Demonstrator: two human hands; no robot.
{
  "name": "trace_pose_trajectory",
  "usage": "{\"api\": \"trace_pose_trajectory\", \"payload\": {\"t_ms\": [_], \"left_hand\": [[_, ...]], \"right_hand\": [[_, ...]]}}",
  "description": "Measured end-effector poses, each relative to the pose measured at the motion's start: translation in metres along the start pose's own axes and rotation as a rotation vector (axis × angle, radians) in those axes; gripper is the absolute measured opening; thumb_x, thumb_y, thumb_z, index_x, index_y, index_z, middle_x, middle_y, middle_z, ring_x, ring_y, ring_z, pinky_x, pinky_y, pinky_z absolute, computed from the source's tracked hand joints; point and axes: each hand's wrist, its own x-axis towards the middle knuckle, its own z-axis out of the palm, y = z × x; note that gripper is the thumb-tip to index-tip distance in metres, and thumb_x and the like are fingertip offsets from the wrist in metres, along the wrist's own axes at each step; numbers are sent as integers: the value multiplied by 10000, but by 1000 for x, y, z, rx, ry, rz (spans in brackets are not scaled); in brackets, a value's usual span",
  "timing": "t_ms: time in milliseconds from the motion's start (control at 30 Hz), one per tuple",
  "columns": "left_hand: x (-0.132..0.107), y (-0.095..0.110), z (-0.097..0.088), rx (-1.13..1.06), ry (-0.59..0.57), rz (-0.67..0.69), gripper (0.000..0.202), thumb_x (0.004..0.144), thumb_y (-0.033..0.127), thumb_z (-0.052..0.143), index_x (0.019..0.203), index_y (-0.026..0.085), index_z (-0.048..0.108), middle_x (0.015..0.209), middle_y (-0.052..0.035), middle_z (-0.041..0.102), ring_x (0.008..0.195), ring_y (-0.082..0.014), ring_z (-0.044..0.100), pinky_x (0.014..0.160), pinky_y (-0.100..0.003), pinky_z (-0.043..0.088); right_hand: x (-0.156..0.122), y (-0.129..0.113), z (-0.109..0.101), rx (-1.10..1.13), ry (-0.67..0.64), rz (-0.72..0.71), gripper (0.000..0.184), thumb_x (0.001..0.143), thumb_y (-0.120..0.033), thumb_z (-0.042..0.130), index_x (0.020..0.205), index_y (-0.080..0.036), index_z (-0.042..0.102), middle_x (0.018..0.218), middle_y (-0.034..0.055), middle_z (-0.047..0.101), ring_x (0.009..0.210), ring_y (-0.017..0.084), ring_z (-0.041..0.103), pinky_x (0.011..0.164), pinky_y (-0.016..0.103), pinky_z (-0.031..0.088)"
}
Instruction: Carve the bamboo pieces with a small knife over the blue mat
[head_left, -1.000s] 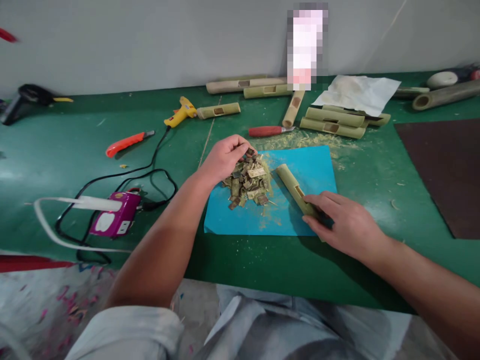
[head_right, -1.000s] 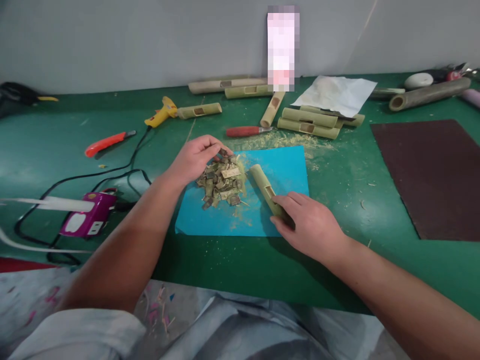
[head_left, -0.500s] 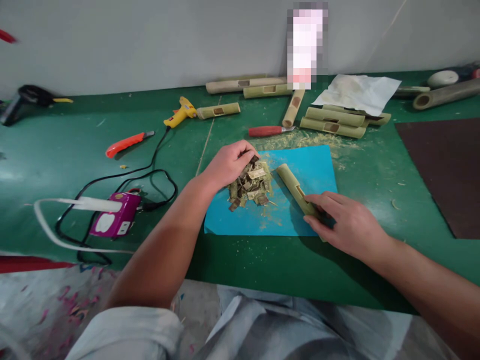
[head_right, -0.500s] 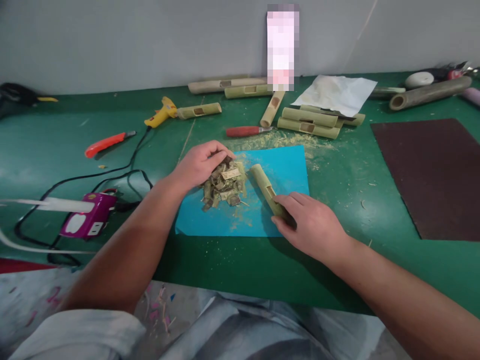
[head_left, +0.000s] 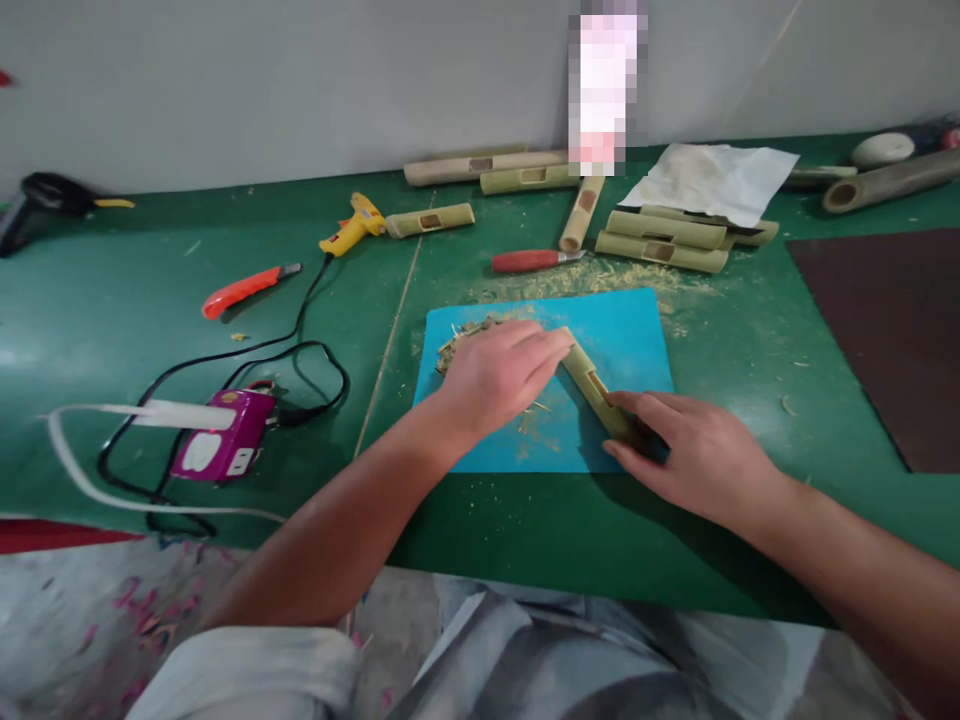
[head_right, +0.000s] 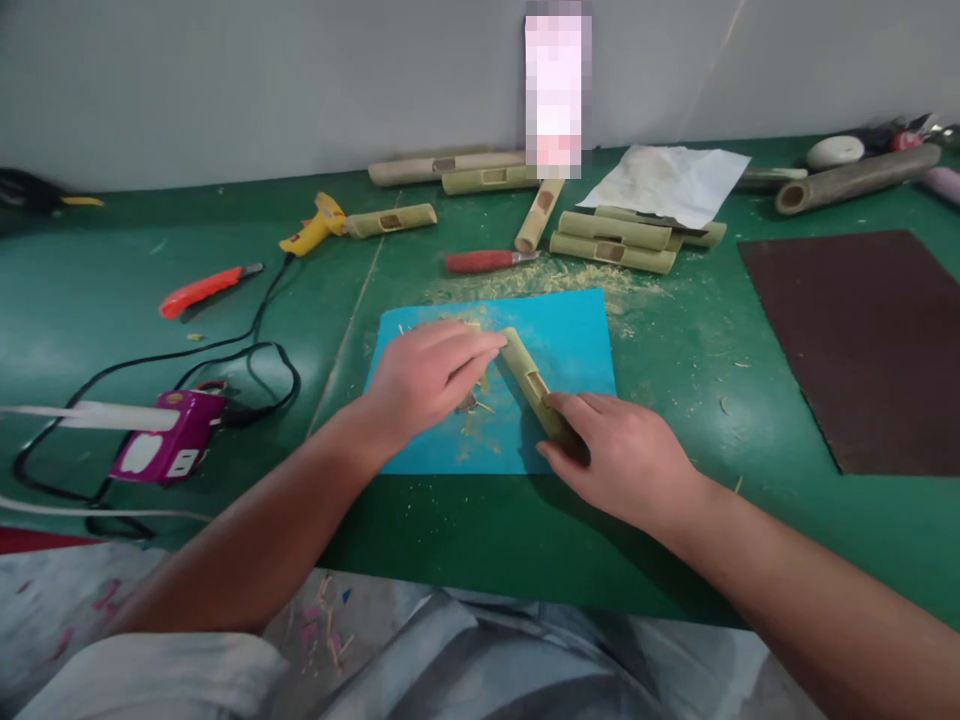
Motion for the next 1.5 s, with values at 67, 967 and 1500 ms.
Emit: {"api": "trace_pose_trajectory", "payload": {"t_ms": [67, 967, 1500], "left_hand": [[0, 4, 8, 8, -2, 16, 310, 1060, 299, 420, 1096, 174, 701, 959, -81, 750, 894, -187, 697, 799, -310, 536], [-6, -2, 29, -63, -36, 40, 278, 1047, 265, 456, 1081, 150, 707, 915, -77, 723, 854, -169, 687, 785, -281, 550], [-5, -4, 30, -14, 4, 58, 287, 1043, 263, 460, 1045, 134, 716, 855, -81, 714, 797, -175, 670, 736, -293, 540]], "right_hand": [[0, 0, 1, -13, 2, -16, 315, 898, -370, 601, 1160, -200, 645, 920, 51, 768, 697, 198, 690, 603, 319, 508], [-5, -9, 8, -16, 2, 99, 320, 831, -339, 651, 1103, -174, 617, 651, -19, 653, 516, 159, 597, 498, 262, 383], [-4, -8, 9, 7, -20, 104, 303, 827, -336, 647, 1084, -181, 604, 644, -25, 626, 513, 152, 573, 493, 250, 340]]}}
